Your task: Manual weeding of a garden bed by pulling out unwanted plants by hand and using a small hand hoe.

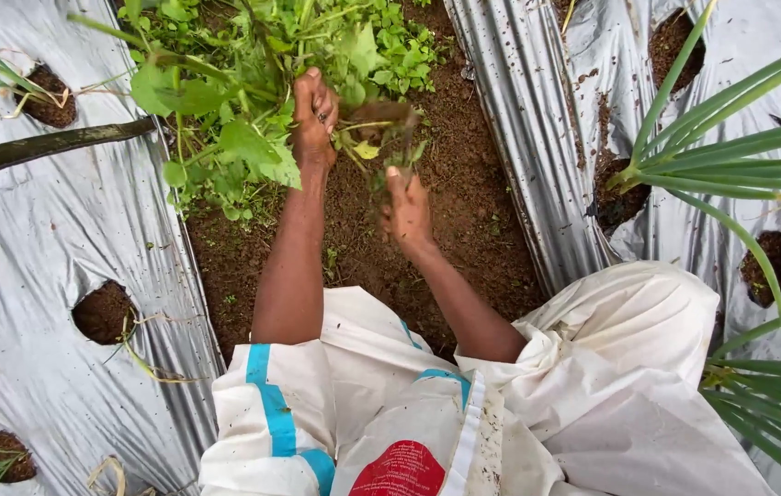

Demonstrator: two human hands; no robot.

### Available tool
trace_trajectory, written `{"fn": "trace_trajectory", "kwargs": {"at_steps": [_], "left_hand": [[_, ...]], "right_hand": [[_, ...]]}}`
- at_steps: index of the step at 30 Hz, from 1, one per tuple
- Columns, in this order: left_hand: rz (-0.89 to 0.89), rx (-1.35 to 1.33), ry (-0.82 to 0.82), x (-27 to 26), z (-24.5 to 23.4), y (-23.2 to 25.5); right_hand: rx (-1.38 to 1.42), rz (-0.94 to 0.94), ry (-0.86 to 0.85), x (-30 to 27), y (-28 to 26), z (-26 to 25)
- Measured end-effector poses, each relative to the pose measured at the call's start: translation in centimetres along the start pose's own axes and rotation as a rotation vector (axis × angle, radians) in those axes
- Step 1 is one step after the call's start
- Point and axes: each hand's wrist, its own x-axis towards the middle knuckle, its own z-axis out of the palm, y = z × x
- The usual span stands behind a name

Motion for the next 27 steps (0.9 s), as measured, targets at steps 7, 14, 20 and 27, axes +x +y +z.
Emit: {"fn": "trace_trajectory", "kwargs": {"at_steps": [7, 14, 20, 27], "left_hand": [[0.038, -0.223, 0.119, 1.4, -3.9, -2.2], [-0.018, 0.037, 0.072, 1.4, -2.5, -2.0], [-0.089, 0.000, 0.144, 1.1, -2.8, -1.8], [-0.057, -0.224, 0.460, 0.8, -0.1, -0.7]], "right_hand": [[0.411, -0.256, 0.233, 0.5, -6.0, -4.2], [0.505, -0.195, 0.083, 0.7, 0.1, -0.1], [0.295, -0.085, 0.215, 0.1, -3.0, -1.7], [0.713, -0.639, 0.230, -0.6, -1.1, -0.3]]}}
